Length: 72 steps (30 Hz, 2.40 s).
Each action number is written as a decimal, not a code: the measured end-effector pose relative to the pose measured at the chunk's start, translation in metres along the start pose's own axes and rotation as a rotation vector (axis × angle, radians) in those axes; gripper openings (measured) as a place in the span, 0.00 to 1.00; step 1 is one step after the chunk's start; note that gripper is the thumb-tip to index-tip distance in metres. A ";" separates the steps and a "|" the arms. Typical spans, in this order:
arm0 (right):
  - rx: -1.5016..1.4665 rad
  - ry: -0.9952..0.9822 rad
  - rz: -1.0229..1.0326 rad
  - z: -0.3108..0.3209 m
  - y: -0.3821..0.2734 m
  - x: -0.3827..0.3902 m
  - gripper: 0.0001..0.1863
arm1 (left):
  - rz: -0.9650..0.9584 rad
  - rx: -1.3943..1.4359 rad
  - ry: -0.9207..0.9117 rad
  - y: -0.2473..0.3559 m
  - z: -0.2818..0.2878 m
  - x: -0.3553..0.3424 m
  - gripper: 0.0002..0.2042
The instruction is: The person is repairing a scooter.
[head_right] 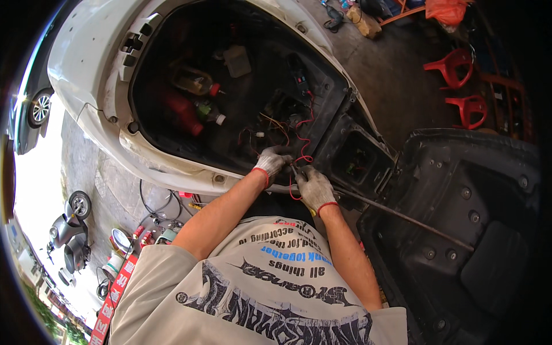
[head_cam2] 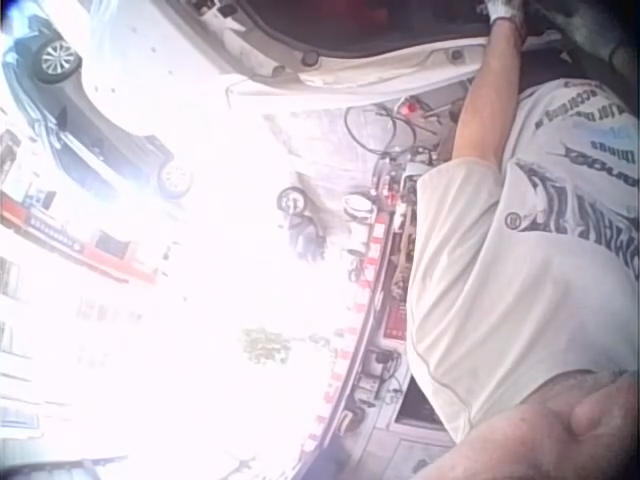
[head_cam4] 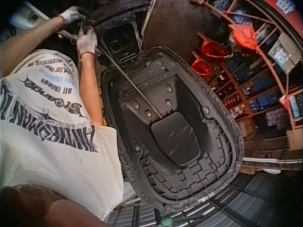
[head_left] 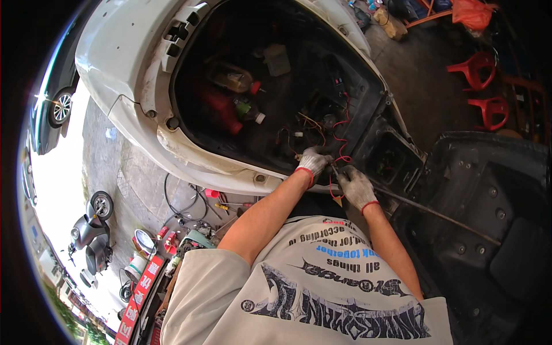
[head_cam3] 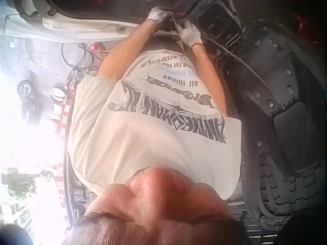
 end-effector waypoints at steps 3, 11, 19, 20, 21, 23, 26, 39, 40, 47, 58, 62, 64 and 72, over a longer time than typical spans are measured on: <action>0.003 -0.009 -0.006 0.000 -0.001 0.000 0.17 | 0.008 0.003 0.005 0.000 0.000 0.000 0.16; 0.007 -0.018 -0.038 -0.003 0.005 -0.004 0.18 | 0.033 0.045 0.015 0.001 -0.001 0.001 0.17; 0.026 -0.037 -0.038 -0.005 0.008 -0.005 0.19 | 0.018 -0.013 0.017 0.002 0.000 0.002 0.17; 0.022 -0.036 -0.032 -0.005 0.007 -0.005 0.19 | 0.018 -0.012 0.018 0.001 0.001 0.000 0.17; 0.022 -0.037 -0.032 -0.005 0.007 -0.005 0.19 | -0.001 -0.029 0.017 0.000 0.002 -0.001 0.17; 0.025 -0.040 -0.030 -0.005 0.007 -0.004 0.19 | -0.019 -0.045 0.017 -0.001 0.002 -0.002 0.17; 0.015 -0.050 -0.044 -0.005 0.007 -0.004 0.19 | -0.012 -0.012 0.012 -0.002 0.001 -0.002 0.17; 0.008 -0.021 -0.059 -0.005 0.011 -0.005 0.19 | 0.040 0.025 0.006 0.003 -0.002 0.003 0.17; 0.005 -0.020 -0.057 -0.005 0.011 -0.005 0.19 | 0.050 0.035 0.001 0.003 -0.002 0.003 0.17; 0.007 -0.071 -0.070 -0.006 0.010 -0.007 0.21 | 0.014 0.026 0.012 -0.003 0.000 -0.004 0.17; 0.004 -0.067 -0.057 -0.006 0.010 -0.007 0.20 | -0.068 -0.012 0.051 -0.030 0.012 -0.035 0.11; -0.010 -0.037 -0.051 -0.001 0.012 -0.007 0.19 | -0.059 -0.025 0.038 -0.028 0.008 -0.032 0.11; -0.016 -0.039 -0.063 0.002 0.011 -0.006 0.20 | -0.081 -0.025 0.026 -0.025 0.007 -0.029 0.11; -0.028 -0.023 -0.065 0.003 0.013 -0.005 0.19 | -0.092 -0.103 0.018 -0.028 0.010 -0.035 0.11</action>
Point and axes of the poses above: each hand's wrist, its own x-axis away from the middle knuckle, its own z-axis out of the back of the hand, y = z × x, the point moved 5 cm from there along -x, towards the middle knuckle, and after that the axes turned 3 degrees about -x, right-handed, at the moved point
